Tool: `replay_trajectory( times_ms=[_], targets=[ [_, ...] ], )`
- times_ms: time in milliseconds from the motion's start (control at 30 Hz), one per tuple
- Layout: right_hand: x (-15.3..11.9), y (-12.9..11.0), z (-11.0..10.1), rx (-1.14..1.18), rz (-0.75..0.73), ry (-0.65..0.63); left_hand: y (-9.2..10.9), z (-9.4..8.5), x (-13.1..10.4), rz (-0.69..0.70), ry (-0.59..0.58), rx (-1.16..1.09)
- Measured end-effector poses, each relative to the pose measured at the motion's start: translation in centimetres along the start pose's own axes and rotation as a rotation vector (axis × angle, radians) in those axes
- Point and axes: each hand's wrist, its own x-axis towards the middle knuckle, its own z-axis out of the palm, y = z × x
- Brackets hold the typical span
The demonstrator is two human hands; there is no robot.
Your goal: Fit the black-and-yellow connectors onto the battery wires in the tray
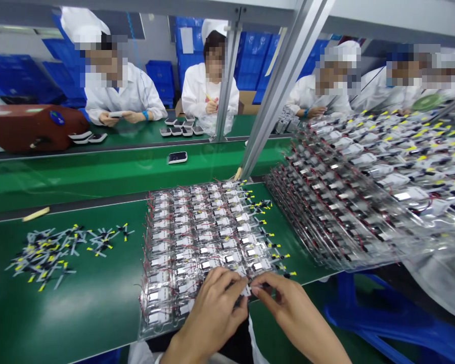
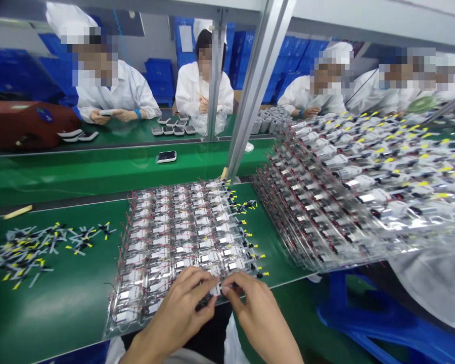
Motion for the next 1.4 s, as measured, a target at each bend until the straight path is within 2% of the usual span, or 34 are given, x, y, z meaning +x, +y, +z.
replay_trajectory(
  times_ms=[267, 433, 567, 733, 867, 1067, 1200, 1400],
  targets=[
    [0.2, 0.2, 0.2, 0.001, -0.05, 0.01, 0.0, 0.1, -0.1, 0.025, -0.037, 0.016],
    [0.1, -0.2, 0.5, 0.024, -0.032, 0.073, 0.2, 0.0, -0.2, 0.007, -0.04, 0.06],
    [-1.0, 0.5, 0.0, -0.007, -0.008, 0.184, 0.2, -0.2, -0.2, 0.001, -0.02, 0.118],
    [-2.7, 3.9, -1.4, -0.086, 0.039, 0.418, 0.3, -0.5, 0.0, 0.04, 0.003, 0.098],
    [-3.2, 6.1, -1.7, -0.104, 0.113, 0.527, 0.3, -0.6, 0.1, 0.029, 0.008, 0.093],
    [-2.1, 5.8, -1.5, -0.08, 0.201, 0.638, 0.4, -1.0, -0.2, 0.092, -0.044, 0.098],
    [-1.6, 5.4, -1.6, -0.035, 0.275, 0.601, 0.4, -1.4, -0.4, 0.069, -0.064, 0.108],
    [-1.7, 5.7, -1.5, 0.005, 0.294, 0.536, 0.3, -1.7, -0.7, 0.082, -0.147, 0.154]
  ],
)
